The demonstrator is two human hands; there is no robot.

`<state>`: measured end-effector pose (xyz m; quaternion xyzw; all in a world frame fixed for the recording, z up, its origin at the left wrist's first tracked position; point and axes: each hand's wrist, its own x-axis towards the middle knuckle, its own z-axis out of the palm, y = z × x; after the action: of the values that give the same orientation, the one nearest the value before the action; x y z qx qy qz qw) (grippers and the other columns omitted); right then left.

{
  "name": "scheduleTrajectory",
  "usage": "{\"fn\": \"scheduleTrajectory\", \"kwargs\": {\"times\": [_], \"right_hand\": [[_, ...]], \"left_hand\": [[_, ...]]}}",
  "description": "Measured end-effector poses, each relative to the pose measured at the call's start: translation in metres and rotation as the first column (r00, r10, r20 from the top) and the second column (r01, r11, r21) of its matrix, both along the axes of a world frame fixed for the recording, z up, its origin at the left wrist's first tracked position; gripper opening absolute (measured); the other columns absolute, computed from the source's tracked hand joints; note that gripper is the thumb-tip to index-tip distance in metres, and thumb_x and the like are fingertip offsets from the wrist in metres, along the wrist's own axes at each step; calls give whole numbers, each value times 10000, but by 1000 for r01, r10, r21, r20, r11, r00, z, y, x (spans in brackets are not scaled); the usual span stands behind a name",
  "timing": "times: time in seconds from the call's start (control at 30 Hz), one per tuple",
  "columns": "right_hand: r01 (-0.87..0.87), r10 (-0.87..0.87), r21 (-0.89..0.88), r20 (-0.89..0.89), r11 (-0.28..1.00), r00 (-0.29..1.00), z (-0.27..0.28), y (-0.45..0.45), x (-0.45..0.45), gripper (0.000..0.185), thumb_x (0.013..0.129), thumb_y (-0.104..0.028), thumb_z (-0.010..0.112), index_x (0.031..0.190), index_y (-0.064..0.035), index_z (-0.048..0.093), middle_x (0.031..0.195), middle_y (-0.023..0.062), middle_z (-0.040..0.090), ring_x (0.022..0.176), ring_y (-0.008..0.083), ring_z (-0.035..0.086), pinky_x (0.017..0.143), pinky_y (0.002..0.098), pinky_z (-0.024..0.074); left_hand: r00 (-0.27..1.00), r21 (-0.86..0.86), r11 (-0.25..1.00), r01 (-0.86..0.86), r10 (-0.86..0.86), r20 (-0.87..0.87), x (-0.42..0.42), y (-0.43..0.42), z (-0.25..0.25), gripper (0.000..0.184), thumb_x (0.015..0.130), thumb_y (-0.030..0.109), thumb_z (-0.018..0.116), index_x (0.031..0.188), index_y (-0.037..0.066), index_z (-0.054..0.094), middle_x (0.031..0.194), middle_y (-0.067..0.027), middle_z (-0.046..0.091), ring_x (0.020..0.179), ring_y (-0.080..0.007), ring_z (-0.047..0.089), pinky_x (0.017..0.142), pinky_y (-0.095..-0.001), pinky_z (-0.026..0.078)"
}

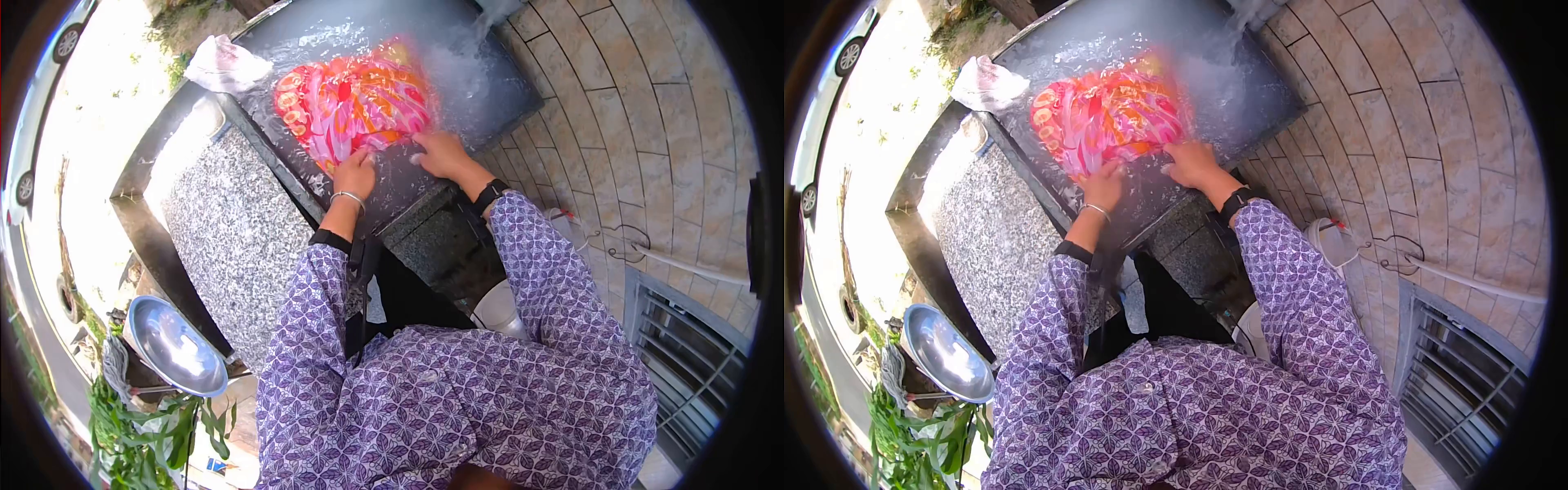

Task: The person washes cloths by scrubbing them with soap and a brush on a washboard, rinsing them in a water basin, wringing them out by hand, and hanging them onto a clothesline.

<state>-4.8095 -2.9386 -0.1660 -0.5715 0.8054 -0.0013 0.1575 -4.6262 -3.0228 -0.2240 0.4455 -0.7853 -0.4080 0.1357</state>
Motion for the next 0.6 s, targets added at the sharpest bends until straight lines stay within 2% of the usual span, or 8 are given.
{"fn": "scheduleTrajectory", "kwargs": {"times": [0.07,0.1,0.17,0.27,0.33,0.43,0.47,0.6], "right_hand": [[169,-179,79,650,982,739,-17,-14,-2,286,895,-197,576,1158,-88,604,985,75,654,957,200,593,853,383,443],[164,-177,82,649,983,740,-15,-18,5,286,895,-197,576,1158,-88,604,985,75,654,957,200,593,853,383,443],[407,-274,150,925,901,264,-4,-22,21,260,915,-181,565,1118,-24,605,923,55,646,839,143,598,763,301,486],[565,-410,351,912,746,-26,2,-24,20,213,911,-136,558,1063,4,611,893,34,634,792,105,590,701,258,484],[600,-387,292,922,745,31,14,-26,19,172,907,-130,564,990,9,620,841,40,638,741,91,581,654,252,476],[617,-330,139,921,775,206,53,-34,18,145,911,-112,556,967,3,624,830,31,637,726,78,576,637,243,478],[588,-285,45,903,808,323,73,-40,19,155,918,-100,541,1016,-8,618,871,18,631,763,80,580,666,240,488],[504,-37,-204,903,839,427,161,-57,33,136,907,-92,565,939,20,635,791,5,625,686,55,549,597,239,474]], "left_hand": [[999,421,907,14,6,-45,-10,-4,6,285,883,209,544,1120,77,632,935,-142,680,949,-283,627,877,-433,467],[999,593,805,-5,30,-32,-14,-5,8,295,885,183,540,1141,56,616,949,-136,679,973,-254,623,908,-428,454],[898,838,537,101,313,-308,-27,13,35,333,862,89,550,1190,44,579,1021,-130,653,983,-216,606,975,-377,412],[896,690,696,198,156,-415,-20,28,48,348,830,17,563,1178,18,562,1027,-104,644,948,-179,611,895,-315,449],[905,589,726,353,-107,-411,-5,25,64,438,840,-8,574,1271,23,503,1111,-86,627,1029,-164,588,922,-291,444],[933,289,944,161,-50,-356,18,10,105,533,775,60,615,1299,87,519,1141,-135,626,1081,-276,585,901,-320,449],[941,22,984,176,-161,-298,24,0,110,767,728,126,698,1423,128,375,1348,-166,487,1220,-312,489,966,-357,406],[953,-118,986,117,-145,-267,8,-12,130,1096,635,278,812,1487,118,142,1508,-175,231,1390,-340,241,1056,-497,236]]}}
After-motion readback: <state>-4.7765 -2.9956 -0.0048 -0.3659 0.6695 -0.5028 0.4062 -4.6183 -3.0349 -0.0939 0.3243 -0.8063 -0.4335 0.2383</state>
